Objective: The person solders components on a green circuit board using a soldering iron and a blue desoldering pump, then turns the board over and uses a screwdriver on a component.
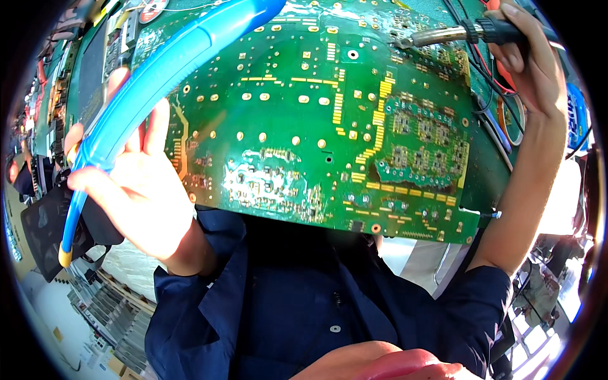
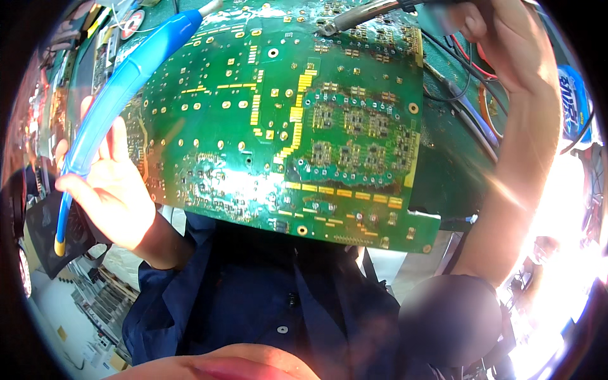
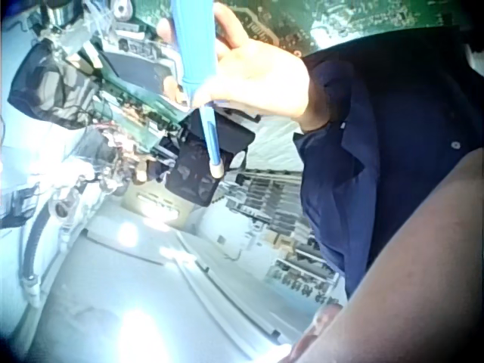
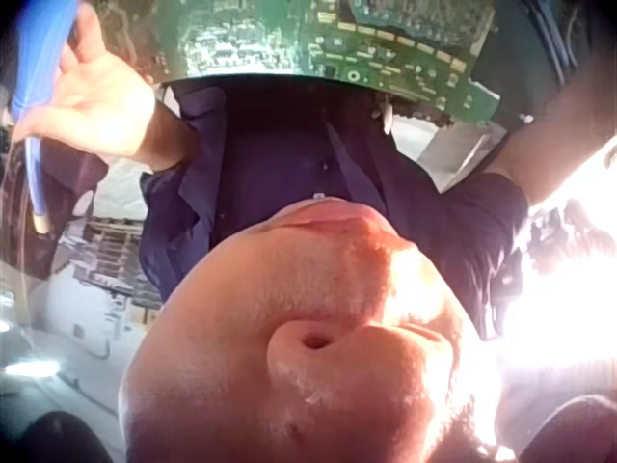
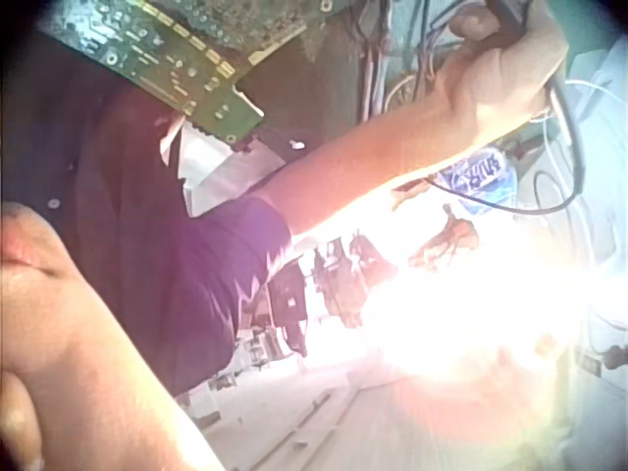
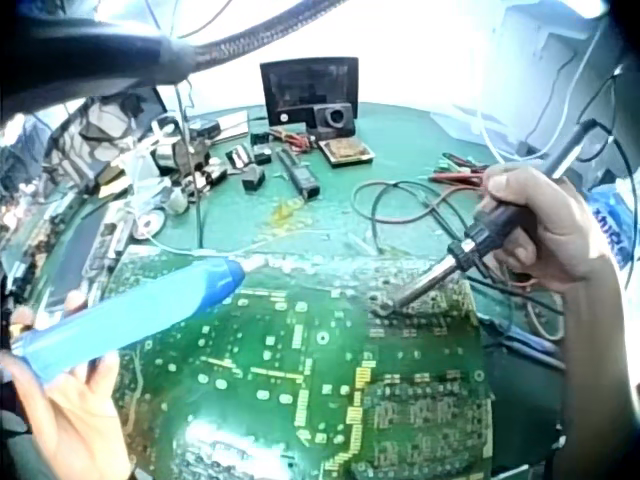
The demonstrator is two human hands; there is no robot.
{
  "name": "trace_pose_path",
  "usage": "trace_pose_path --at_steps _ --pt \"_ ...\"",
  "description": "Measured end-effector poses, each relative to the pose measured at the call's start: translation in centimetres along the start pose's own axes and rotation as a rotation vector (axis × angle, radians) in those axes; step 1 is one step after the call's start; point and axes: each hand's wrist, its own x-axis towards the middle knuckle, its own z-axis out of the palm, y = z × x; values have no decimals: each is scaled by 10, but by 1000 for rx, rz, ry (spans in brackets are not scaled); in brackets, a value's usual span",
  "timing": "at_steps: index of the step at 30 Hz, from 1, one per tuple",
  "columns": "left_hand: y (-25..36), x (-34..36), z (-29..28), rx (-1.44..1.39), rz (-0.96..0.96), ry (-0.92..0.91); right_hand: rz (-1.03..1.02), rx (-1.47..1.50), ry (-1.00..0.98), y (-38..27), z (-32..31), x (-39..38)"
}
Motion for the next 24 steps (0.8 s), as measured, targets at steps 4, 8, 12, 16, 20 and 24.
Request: trace_pose_path --at_steps 4,8,12,16,20,24 --pt "4 5 -18 -211 -93 -172 138 -147 34 1 -35 -3" --pt "12 2 -24 -55 -56 -250 163 -194 209 -2 -54 -10" --pt "10 6 -22 -145 -136 -306 224 -203 179 -7 -75 -18" --pt "13 4 -21 -125 -124 -309 246 -226 109 -12 -82 -16" --pt "5 5 -22 -126 -88 -265 109 -207 527 1 -26 -12" --pt "11 1 -25 -124 -50 -246 -134 196 -52 2 -21 -2"
